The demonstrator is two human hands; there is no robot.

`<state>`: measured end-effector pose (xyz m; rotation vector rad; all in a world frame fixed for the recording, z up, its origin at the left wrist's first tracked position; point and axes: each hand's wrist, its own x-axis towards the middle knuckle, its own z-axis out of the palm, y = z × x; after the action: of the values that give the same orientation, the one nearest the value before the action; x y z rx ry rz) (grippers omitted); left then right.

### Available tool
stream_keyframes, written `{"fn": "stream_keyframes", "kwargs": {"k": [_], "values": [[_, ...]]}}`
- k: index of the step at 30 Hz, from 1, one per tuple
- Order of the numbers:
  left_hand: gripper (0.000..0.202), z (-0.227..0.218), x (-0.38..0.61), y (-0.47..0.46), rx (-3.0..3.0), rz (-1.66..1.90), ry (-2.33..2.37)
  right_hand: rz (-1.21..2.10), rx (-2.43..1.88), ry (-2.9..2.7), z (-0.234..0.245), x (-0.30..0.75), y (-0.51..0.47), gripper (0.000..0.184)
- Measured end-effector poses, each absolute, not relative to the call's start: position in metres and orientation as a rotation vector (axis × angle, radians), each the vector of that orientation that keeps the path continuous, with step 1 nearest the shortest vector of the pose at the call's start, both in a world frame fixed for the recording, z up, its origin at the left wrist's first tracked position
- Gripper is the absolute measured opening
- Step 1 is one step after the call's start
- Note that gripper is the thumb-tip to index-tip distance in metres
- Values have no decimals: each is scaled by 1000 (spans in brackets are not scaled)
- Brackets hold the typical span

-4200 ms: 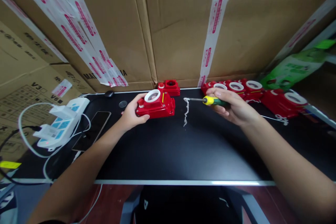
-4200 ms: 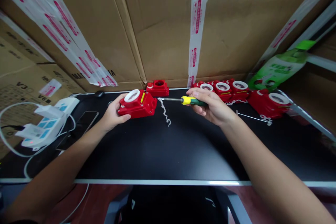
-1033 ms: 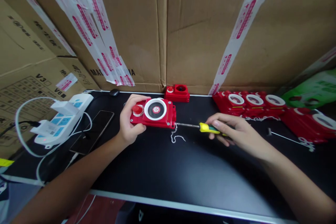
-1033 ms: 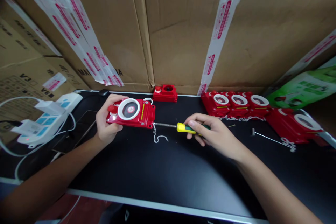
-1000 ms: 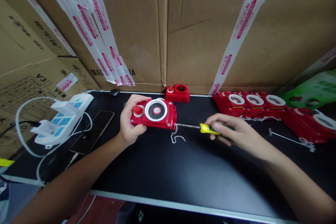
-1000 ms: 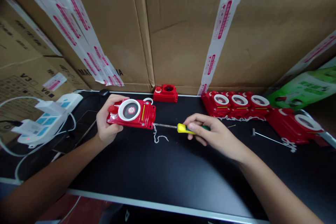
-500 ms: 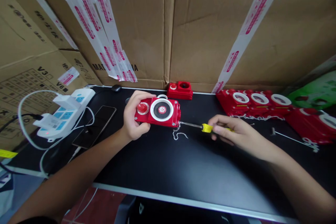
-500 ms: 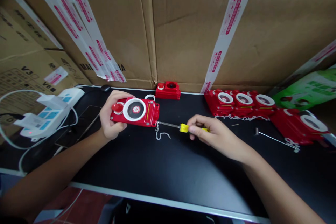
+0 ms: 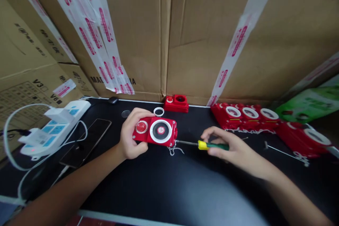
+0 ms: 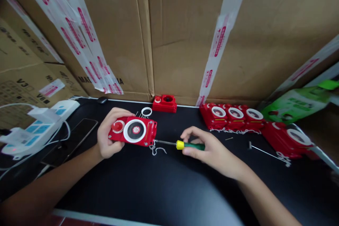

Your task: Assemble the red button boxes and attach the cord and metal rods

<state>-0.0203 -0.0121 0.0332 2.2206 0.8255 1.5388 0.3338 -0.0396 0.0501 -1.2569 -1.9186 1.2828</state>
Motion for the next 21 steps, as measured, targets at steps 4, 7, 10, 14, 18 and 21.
{"fn": "stream_keyframes", "kwargs": {"k": [4, 7, 10, 14, 18, 21], "values": [[63, 28, -19, -9, 2137, 1548, 844, 1190, -1183, -1897, 54, 334, -40, 33], [64, 25, -20, -8, 2124, 1541, 854, 1377, -1233, -1789, 55, 336, -40, 33], [65, 25, -19, -8, 2148, 1545, 858, 1413, -1260, -1786, 53, 338, -40, 35], [66, 29, -18, -11, 2190, 1564, 841, 1387, -1304, -1850, 48, 339, -40, 40], [68, 30, -19, -10, 2239, 1565, 849, 1283, -1274, -1899, 48, 335, -40, 34], [68, 27, -21, -6, 2235, 1587, 853, 1046, -1145, -2009, 52, 334, -39, 29]]}}
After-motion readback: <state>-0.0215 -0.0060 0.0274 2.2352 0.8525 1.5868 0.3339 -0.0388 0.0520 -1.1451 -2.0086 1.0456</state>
